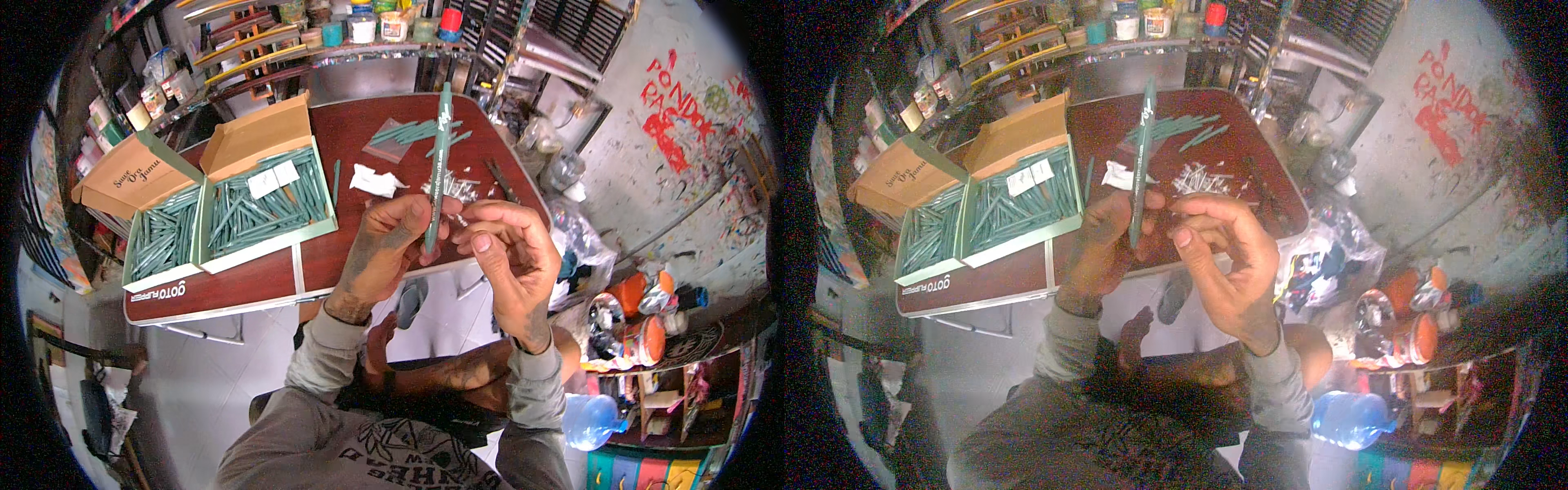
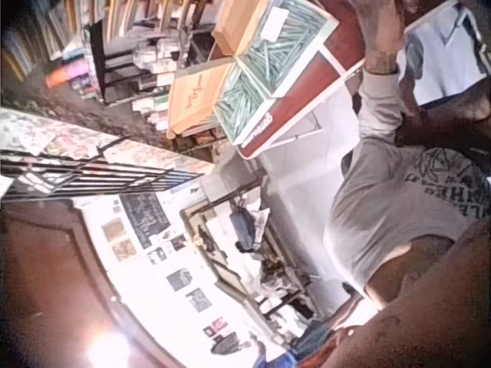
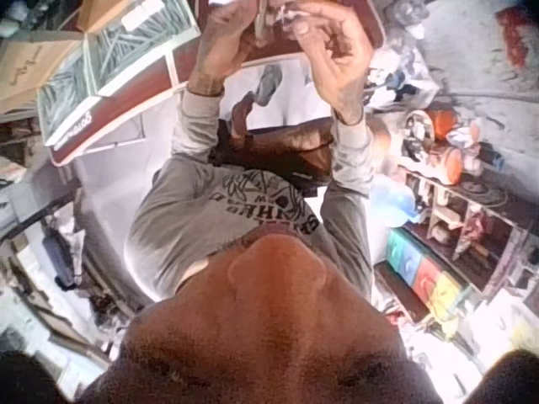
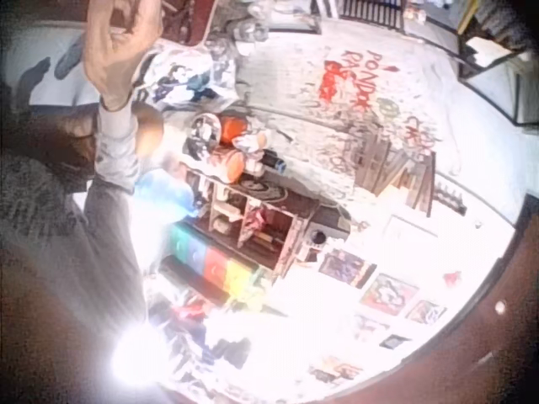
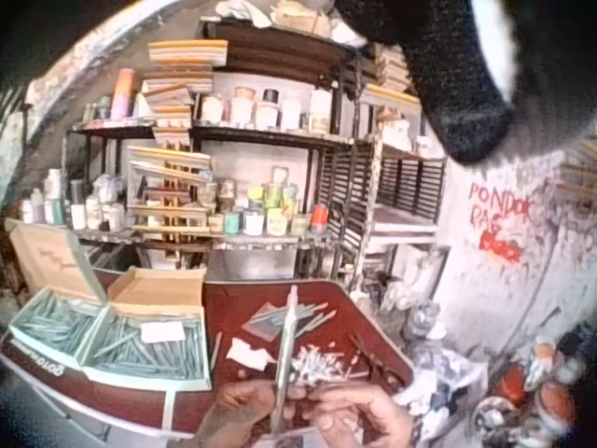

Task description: The person applies small white labels onto green plastic tags by hand and places the finished tags into a cardboard box.

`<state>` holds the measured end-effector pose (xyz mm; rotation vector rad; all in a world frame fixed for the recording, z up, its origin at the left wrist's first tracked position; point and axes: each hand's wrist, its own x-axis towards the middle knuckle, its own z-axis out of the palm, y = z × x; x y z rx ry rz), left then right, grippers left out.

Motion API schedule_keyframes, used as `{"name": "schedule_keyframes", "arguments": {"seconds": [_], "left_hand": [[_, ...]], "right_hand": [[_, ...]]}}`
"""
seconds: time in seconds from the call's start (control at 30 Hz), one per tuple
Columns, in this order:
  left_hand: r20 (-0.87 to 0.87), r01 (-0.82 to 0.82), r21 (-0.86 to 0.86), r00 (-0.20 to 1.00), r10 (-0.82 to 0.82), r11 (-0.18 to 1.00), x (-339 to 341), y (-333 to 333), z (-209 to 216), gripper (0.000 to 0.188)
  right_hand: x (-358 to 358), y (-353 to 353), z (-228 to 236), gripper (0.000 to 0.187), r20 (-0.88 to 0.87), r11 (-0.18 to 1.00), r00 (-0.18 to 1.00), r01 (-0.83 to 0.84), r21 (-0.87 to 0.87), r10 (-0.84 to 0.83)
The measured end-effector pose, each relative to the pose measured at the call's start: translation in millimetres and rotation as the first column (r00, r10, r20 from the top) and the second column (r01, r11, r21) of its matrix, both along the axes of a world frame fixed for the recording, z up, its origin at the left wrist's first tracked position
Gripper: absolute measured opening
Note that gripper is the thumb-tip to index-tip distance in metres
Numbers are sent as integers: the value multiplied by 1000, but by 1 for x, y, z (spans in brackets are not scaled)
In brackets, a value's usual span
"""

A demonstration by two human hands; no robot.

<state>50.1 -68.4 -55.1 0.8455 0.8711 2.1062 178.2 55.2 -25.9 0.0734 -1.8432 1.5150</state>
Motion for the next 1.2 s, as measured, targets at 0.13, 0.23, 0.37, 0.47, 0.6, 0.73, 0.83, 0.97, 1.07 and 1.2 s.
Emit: {"name": "schedule_keyframes", "arguments": {"seconds": [0.13,0.23,0.37,0.47,0.6,0.73,0.83,0.97,1.07,1.2], "left_hand": [[-103,-123,-51,988,117,991,17,7,-28,46],[-187,-327,-143,936,299,934,30,7,-37,42],[-220,-482,-67,861,458,874,41,17,-48,31],[-293,-524,-161,834,467,836,40,11,-66,27],[-303,-518,-165,836,457,839,37,6,-82,30],[-326,-563,-250,815,479,788,39,9,-95,31],[-377,-700,-164,695,611,695,37,14,-96,31],[-318,-575,-381,817,481,724,24,8,-93,24],[-2,-272,-340,958,288,900,30,14,-80,25],[-30,-284,-328,957,290,901,25,11,-86,26]], "right_hand": [[8,3,-28,21,-33,995,999,-40,-93,37],[17,3,-41,21,-28,996,1000,6,-94,-8],[22,4,-54,20,113,984,991,-44,-172,65],[16,2,-66,20,188,989,982,24,-149,4],[12,-5,-82,18,351,1000,936,-6,31,-5],[2,-5,-90,17,379,993,920,-65,-101,99],[-8,-20,-112,19,313,999,950,4,-40,8],[-14,-25,-114,21,348,992,937,7,-123,37],[-10,-10,-123,23,404,954,899,-50,-294,171],[-7,-10,-120,20,384,987,918,-39,-156,97]]}}
